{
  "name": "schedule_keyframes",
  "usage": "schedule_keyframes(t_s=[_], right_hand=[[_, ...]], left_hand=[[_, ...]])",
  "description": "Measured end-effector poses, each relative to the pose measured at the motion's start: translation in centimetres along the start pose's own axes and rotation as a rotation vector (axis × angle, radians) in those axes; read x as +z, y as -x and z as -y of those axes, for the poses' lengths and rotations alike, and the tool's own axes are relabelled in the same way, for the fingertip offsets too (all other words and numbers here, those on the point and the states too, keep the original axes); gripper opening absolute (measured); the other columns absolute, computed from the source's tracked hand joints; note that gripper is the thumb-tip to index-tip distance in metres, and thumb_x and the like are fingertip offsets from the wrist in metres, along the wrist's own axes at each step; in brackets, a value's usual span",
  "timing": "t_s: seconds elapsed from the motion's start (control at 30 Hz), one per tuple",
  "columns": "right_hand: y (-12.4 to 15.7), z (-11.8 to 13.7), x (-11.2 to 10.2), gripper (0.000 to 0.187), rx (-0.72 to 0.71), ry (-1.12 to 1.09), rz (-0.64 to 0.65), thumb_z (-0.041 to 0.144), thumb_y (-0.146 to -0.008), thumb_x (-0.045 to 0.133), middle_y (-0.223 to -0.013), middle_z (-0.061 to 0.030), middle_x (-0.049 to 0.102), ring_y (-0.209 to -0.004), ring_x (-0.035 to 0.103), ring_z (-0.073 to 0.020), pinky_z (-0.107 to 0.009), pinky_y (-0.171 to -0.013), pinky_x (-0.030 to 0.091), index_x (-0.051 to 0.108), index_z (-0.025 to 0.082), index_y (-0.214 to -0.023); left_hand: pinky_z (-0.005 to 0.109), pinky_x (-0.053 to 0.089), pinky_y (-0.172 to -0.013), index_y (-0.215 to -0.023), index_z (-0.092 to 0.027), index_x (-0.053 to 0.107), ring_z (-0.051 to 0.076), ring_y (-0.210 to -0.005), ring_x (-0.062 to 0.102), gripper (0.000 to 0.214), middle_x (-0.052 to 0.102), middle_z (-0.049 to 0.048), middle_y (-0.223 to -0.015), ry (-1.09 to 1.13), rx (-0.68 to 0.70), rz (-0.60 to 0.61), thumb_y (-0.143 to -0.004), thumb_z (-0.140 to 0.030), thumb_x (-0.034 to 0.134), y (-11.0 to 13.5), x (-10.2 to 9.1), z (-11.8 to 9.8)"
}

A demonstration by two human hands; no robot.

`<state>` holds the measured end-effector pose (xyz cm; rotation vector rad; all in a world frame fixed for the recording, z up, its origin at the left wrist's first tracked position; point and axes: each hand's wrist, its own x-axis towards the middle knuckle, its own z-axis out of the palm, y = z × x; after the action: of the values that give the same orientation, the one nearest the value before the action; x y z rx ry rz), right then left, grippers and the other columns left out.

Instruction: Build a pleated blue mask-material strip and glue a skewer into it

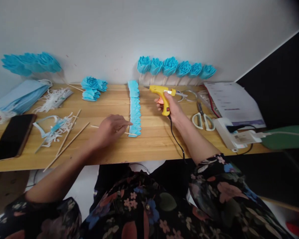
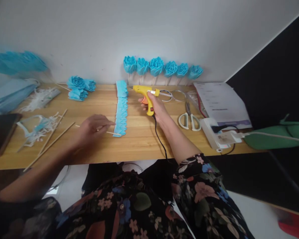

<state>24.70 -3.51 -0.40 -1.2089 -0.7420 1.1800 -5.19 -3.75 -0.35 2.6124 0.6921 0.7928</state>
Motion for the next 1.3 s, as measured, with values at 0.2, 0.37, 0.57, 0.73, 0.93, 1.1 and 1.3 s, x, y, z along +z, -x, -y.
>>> schedule_keyframes(t_s=[0.2, 0.37, 0.57, 0.73, 0.93, 1.1, 1.3], right_hand=[[0.4, -0.5, 0.5, 0.032, -0.008, -0.011, -0.002, 0.053, -0.094, 0.071, -0.085, -0.0034, 0.081, -0.070, 0.071, -0.0133, -0.021, -0.054, 0.055, 0.072, 0.021, -0.097], [0.8, -0.5, 0.7, 0.039, -0.008, -0.032, -0.006, 0.060, -0.089, 0.074, -0.085, -0.0026, 0.080, -0.070, 0.069, -0.0138, -0.021, -0.054, 0.054, 0.072, 0.022, -0.098], [0.8, -0.6, 0.5, 0.040, -0.040, -0.085, 0.003, 0.059, -0.081, 0.080, -0.085, -0.0023, 0.080, -0.066, 0.062, -0.0116, -0.020, -0.049, 0.048, 0.073, 0.022, -0.096], [0.7, -0.6, 0.4, 0.042, -0.045, -0.078, -0.039, 0.061, -0.082, 0.077, -0.088, -0.0038, 0.080, -0.066, 0.063, -0.0136, -0.024, -0.049, 0.047, 0.072, 0.023, -0.099], [0.4, -0.3, -0.1, 0.045, -0.033, -0.081, -0.021, 0.065, -0.080, 0.078, -0.081, -0.0009, 0.078, -0.063, 0.062, -0.0122, -0.023, -0.048, 0.045, 0.071, 0.025, -0.100], [0.3, 0.0, -0.5, 0.045, 0.019, -0.033, 0.053, 0.066, -0.082, 0.077, -0.075, -0.0001, 0.076, -0.057, 0.061, -0.0116, -0.024, -0.046, 0.043, 0.071, 0.025, -0.100], [1.2, -0.3, 0.0, 0.043, 0.079, 0.183, 0.195, 0.060, -0.077, 0.087, -0.074, -0.0051, 0.077, -0.056, 0.063, -0.0133, -0.024, -0.044, 0.046, 0.073, 0.021, -0.090]], left_hand=[[0.034, 0.049, -0.078, -0.132, -0.018, 0.072, 0.021, -0.084, 0.071, 0.040, 0.078, 0.0067, -0.090, -0.197, 0.190, 0.108, -0.102, -0.015, 0.047, -6.2, 3.0, -4.7], [0.038, 0.045, -0.078, -0.145, -0.015, 0.061, 0.026, -0.093, 0.072, 0.047, 0.078, 0.0138, -0.110, -0.458, 0.241, 0.100, -0.100, -0.011, 0.045, -8.9, 7.1, -5.1], [0.042, 0.042, -0.078, -0.150, -0.015, 0.056, 0.029, -0.092, 0.071, 0.049, 0.077, 0.0134, -0.098, -0.496, 0.176, 0.166, -0.104, -0.015, 0.041, -9.1, 7.6, -5.0], [0.044, 0.042, -0.085, -0.156, -0.022, 0.053, 0.028, -0.086, 0.070, 0.056, 0.076, 0.0092, -0.086, -0.477, 0.077, 0.281, -0.104, -0.010, 0.040, -9.4, 7.3, -5.4], [0.042, 0.044, -0.081, -0.148, -0.027, 0.064, 0.025, -0.072, 0.067, 0.050, 0.075, 0.0064, -0.078, -0.419, 0.068, 0.273, -0.104, -0.017, 0.043, -9.9, 5.7, -5.8], [0.037, 0.044, -0.076, -0.133, -0.026, 0.075, 0.022, -0.072, 0.066, 0.040, 0.076, 0.0055, -0.081, -0.394, -0.027, 0.078, -0.101, -0.024, 0.050, -9.2, 0.7, -3.9], [0.040, 0.046, -0.086, -0.115, -0.021, 0.080, 0.024, -0.083, 0.070, 0.033, 0.076, 0.0078, -0.083, -0.345, -0.195, 0.065, -0.103, -0.027, 0.049, -6.1, -2.8, 0.5]])
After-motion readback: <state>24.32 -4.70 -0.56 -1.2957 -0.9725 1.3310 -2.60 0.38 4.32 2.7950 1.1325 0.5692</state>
